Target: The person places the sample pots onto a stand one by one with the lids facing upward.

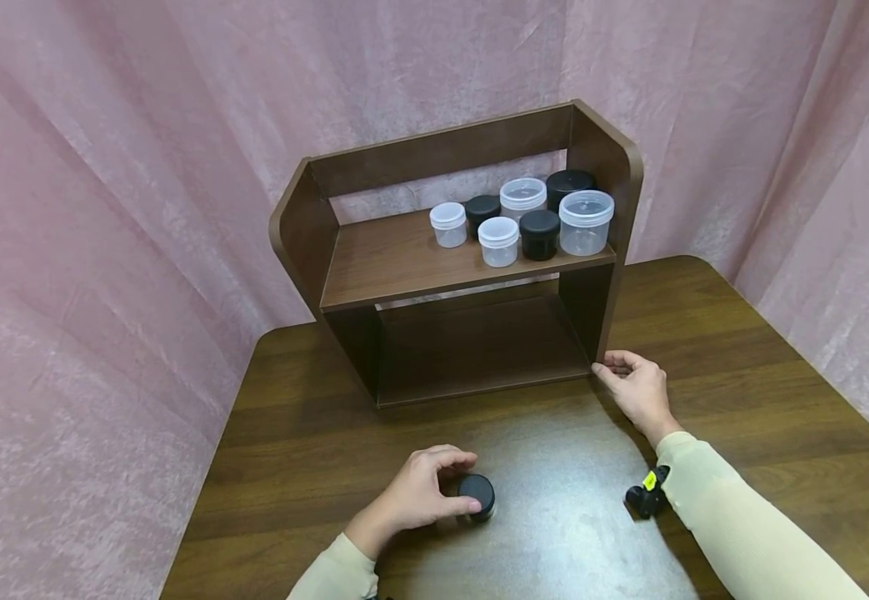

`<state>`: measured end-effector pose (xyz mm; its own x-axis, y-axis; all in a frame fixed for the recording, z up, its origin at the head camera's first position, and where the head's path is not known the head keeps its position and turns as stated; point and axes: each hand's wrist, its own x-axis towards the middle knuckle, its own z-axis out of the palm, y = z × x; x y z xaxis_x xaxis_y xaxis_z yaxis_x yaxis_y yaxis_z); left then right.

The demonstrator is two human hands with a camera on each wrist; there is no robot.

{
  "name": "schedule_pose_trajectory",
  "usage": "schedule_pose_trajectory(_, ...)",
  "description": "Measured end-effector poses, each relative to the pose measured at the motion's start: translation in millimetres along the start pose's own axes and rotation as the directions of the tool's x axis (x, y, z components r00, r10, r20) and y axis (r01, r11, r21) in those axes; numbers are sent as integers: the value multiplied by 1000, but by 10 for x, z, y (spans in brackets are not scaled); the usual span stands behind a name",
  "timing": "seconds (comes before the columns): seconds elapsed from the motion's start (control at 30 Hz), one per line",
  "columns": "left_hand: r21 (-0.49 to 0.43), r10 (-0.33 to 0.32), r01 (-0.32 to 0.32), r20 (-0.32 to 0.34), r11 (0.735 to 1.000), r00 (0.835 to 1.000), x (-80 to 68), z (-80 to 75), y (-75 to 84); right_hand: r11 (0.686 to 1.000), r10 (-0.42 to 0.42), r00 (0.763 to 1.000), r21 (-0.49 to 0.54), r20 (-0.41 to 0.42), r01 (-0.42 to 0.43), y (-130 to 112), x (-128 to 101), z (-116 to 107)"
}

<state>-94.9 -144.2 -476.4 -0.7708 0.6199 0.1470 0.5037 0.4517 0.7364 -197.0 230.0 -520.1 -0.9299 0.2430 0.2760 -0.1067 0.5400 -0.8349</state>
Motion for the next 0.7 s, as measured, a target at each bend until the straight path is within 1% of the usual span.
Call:
schedule_pose_trajectory(0.1, -19, -34, 34, 25, 999, 999, -7, 24, -8, 1000, 2, 1000, 0, 1, -2, -2, -1, -2)
schedule_pose_trajectory(0.2, -31, -48, 49, 32, 998, 998, -13, 38, -7, 1000, 5, 1000, -3, 5, -5, -2, -4, -5)
schedule_pose_trajectory(0.33, -41, -46, 47, 29, 998, 999, -19, 41, -2, 1000, 7, 1000, -6, 13, -7, -4, -7, -9)
schedule_pose_trajectory(0.43, -37, -33, 34, 31, 999, 999, -17, 42, 0, 1000, 8, 1000, -6, 18, -8, -1, -8, -10)
schedule_pose_trajectory(0.57, -12, -15, 15, 38, 1000, 999, -12, 45, 1, 1000, 9, 1000, -7, 17, -9, 1, -6, -11)
schedule_pose_trajectory(0.7, 15, -11, 11, 46, 1000, 999, -11, 43, 10, 1000, 6, 1000, -10, 10, -6, 1, -5, -10)
